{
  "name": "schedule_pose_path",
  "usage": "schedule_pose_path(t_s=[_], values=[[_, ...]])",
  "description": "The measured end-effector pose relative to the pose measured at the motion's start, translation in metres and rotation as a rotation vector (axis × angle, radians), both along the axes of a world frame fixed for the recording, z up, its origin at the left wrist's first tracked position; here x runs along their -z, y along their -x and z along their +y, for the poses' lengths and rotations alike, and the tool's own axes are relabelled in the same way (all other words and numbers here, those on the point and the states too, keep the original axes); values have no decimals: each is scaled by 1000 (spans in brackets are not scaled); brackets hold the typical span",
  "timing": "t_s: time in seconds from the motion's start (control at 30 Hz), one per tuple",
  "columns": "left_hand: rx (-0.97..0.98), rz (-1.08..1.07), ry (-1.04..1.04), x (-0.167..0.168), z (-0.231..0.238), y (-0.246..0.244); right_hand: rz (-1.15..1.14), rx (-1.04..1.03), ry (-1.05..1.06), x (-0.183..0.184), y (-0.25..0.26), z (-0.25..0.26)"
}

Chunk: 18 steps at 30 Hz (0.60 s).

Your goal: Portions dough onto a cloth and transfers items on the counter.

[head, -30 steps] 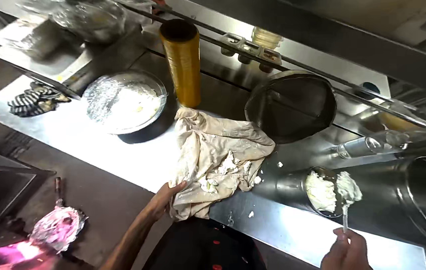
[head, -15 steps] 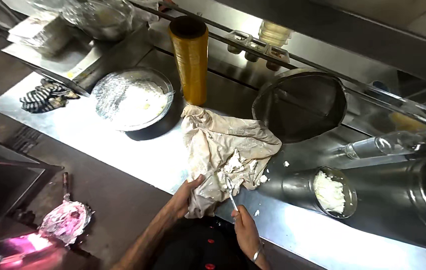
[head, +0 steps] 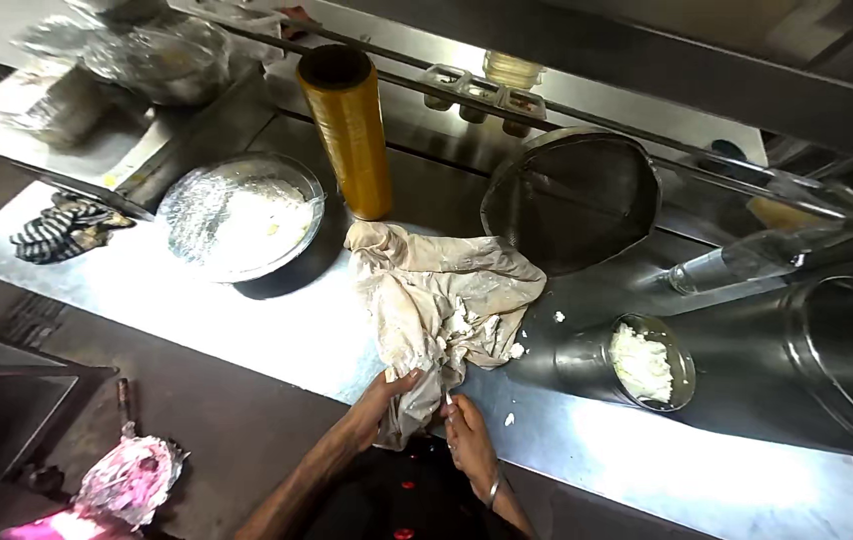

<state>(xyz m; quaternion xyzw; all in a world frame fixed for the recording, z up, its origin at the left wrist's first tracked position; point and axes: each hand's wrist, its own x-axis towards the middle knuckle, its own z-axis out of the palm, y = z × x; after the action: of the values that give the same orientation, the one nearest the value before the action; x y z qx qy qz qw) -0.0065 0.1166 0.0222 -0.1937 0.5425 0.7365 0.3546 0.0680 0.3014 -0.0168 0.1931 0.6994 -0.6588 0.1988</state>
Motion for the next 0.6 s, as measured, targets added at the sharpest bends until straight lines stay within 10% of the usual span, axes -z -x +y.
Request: schedule_pose_path(t_s=[0.13,0.6], values=[[-151,10,43,-2,-20,-2,-69,132,359,-9,-5,11],[-244,5,212,35,-65,-13,164,126,243,-76,-9,62]])
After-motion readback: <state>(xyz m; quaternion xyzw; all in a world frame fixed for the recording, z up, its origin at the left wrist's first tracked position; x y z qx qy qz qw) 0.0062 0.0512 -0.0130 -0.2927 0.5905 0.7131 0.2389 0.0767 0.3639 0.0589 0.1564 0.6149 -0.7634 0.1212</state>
